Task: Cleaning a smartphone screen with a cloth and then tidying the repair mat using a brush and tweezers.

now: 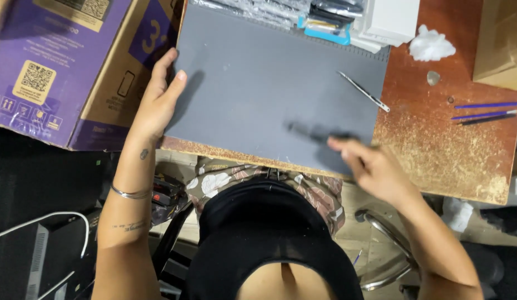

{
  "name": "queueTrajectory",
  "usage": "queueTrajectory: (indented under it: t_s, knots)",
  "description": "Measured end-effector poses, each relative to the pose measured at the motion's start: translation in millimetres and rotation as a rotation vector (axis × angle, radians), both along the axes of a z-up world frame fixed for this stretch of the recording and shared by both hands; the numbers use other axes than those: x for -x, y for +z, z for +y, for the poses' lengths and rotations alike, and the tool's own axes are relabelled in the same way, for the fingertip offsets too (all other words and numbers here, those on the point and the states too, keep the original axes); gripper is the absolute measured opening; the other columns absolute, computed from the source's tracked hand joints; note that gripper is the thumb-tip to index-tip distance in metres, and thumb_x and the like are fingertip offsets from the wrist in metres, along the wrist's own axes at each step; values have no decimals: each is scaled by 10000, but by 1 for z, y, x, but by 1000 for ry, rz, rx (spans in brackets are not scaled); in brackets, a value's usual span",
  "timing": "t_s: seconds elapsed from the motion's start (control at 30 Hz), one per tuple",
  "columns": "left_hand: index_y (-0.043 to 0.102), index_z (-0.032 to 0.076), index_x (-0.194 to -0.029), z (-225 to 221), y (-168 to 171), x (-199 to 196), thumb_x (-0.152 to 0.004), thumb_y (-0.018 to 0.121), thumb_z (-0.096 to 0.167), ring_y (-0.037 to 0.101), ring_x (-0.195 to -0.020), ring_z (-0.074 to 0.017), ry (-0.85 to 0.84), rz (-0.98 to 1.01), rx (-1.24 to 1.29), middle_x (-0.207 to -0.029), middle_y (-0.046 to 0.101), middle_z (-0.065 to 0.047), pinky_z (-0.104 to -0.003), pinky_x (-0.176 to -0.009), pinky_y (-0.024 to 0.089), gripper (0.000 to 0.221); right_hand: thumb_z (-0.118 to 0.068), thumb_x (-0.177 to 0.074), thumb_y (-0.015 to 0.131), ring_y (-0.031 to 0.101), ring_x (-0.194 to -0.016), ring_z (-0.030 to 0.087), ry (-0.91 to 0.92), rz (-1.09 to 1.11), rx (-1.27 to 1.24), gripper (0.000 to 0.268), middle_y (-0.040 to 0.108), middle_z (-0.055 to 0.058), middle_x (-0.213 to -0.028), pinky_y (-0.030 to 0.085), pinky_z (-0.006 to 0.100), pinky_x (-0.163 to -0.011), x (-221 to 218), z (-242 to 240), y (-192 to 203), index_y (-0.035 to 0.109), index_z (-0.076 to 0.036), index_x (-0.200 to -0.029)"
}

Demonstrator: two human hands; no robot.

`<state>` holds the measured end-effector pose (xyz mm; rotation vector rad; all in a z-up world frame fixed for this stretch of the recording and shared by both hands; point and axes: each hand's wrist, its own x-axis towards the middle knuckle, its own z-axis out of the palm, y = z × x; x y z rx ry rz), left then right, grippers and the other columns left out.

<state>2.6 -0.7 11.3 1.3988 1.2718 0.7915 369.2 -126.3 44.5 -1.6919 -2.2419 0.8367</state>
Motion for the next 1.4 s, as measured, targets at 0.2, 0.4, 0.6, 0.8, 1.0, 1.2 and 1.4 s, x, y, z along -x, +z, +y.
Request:
queueTrajectory:
  t_s: [0.2, 0.4, 0.6, 0.8, 1.0, 1.2, 1.4]
  knots:
    - [207, 49, -1404, 0, -8, 1, -901, 417, 460, 188, -1375, -257, 15, 2, -52, -1485, 210, -135, -394, -1107, 165, 682, 103, -827, 457, 598, -1125, 250, 3, 223, -152, 280, 605, 83, -1206, 470, 345, -986, -22, 3, -21, 594, -119, -932]
    - [275, 25, -1404, -3, -23, 6, -985, 474, 297, 148, -1362, -380, 30, -55, -159, -1448, 248, -247, -510, -1100, 125, 538, -186, -837, 549, 672, -651, 307, -222, -58, -96, 155, 705, 58, -710, 518, 387, -630, 49, -14, -19, 620, -273, -943]
    - [268, 30, -1410, -4, -12, 3, -993, 435, 345, 132, -1372, -361, 29, -41, -123, -1457, 239, -214, -509, -1098, 113, 549, -172, -923, 503, 645, -754, 372, -189, 63, -223, 132, 675, 165, -839, 513, 443, -720, 67, 24, 14, 605, -114, -983]
    - [246, 40, -1418, -12, -4, 5, -991, 395, 379, 113, -1374, -367, 33, -60, -71, -1467, 211, -206, -530, -1093, 114, 565, -209, -851, 469, 656, -587, 370, -154, -221, -245, 191, 658, 150, -601, 511, 452, -558, 102, 2, -18, 619, -218, -969]
    - [200, 27, -1431, -6, -16, 6, -1007, 364, 382, 82, -1380, -375, -9, -71, -101, -1481, 170, -209, -530, -1104, 108, 576, -204, -919, 473, 645, -643, 388, -91, -67, -425, 189, 703, 96, -876, 499, 491, -670, 98, 38, -5, 615, -233, -1041]
    - [147, -32, -1431, -5, -18, 7, -994, 337, 392, 73, -1374, -404, -80, 79, -113, -1488, 69, -239, -513, -1113, 96, 638, -143, -828, 496, 673, -624, 327, 95, 12, -383, 309, 688, 132, -713, 518, 461, -561, 141, 10, -12, 619, -218, -1102]
    - [122, -58, -1430, -14, -1, -2, -928, 503, 376, 124, -1355, -443, -109, 279, -137, -1473, 60, -275, -561, -1083, 122, 765, -494, -849, 593, 666, -626, 230, -417, -131, -346, 269, 664, 7, -627, 514, 305, -586, 48, 21, -23, 682, -293, -1004]
